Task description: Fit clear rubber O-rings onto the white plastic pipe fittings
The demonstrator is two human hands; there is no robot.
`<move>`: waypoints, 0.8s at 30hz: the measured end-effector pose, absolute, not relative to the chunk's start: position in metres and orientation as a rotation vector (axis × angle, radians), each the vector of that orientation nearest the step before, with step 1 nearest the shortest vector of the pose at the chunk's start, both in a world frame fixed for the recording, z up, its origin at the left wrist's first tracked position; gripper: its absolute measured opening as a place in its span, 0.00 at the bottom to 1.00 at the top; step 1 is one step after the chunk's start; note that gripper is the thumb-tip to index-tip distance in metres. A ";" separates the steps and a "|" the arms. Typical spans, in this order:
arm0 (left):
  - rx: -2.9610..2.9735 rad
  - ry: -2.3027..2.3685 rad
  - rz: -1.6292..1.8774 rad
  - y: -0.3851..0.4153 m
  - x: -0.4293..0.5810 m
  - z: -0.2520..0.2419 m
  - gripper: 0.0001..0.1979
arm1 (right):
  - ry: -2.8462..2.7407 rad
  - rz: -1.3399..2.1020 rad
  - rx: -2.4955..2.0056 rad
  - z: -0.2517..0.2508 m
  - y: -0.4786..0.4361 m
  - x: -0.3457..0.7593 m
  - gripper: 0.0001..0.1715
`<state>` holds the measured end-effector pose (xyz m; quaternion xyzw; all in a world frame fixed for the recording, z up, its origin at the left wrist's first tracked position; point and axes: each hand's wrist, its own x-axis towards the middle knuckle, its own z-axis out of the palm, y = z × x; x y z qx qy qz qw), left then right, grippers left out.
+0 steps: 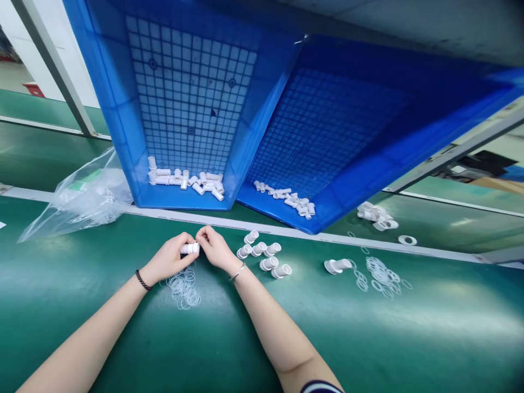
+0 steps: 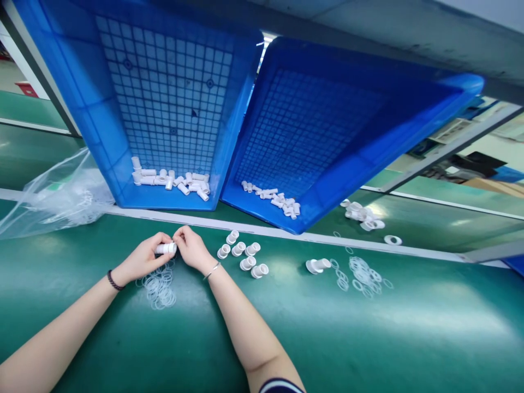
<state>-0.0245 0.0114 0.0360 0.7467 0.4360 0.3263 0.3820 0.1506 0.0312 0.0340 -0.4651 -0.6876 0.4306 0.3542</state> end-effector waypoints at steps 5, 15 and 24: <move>1.409 1.074 1.183 0.009 -0.010 0.025 0.14 | -1.285 1.582 -1.077 0.029 0.031 0.142 0.15; 0.680 0.826 1.180 0.007 0.000 0.031 0.17 | -1.452 1.243 -1.109 0.021 0.028 0.137 0.13; 0.401 0.742 1.193 0.013 -0.005 0.033 0.08 | -1.600 0.871 -1.080 0.024 0.024 0.139 0.08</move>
